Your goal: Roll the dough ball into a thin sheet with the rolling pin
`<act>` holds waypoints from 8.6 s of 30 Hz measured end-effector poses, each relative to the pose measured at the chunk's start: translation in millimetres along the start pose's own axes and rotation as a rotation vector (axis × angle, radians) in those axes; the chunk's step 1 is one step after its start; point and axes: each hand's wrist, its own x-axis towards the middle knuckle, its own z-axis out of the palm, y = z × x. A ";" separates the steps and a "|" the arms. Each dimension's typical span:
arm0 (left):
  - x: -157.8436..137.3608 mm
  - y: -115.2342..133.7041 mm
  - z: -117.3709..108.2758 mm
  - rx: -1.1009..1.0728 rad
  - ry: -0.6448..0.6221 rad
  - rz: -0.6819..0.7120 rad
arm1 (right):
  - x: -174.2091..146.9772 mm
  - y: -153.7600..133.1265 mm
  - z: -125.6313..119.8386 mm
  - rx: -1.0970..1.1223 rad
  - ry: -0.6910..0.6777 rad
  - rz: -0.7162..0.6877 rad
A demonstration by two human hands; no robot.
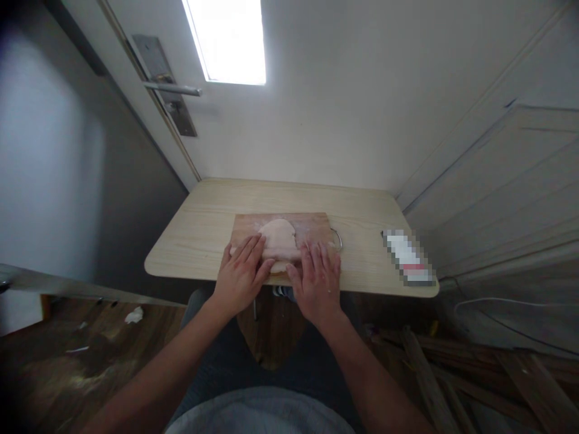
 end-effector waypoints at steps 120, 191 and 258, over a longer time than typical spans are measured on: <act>-19.0 3.3 -9.1 -0.067 0.045 -0.009 | 22.5 1.5 -10.6 0.177 0.001 0.127; 69.9 -35.4 -0.2 0.073 -0.168 -0.057 | 84.2 6.0 8.7 -0.041 -0.199 0.163; 49.7 -15.1 5.4 0.032 0.104 -0.225 | 79.2 -16.8 14.3 -0.027 -0.096 0.219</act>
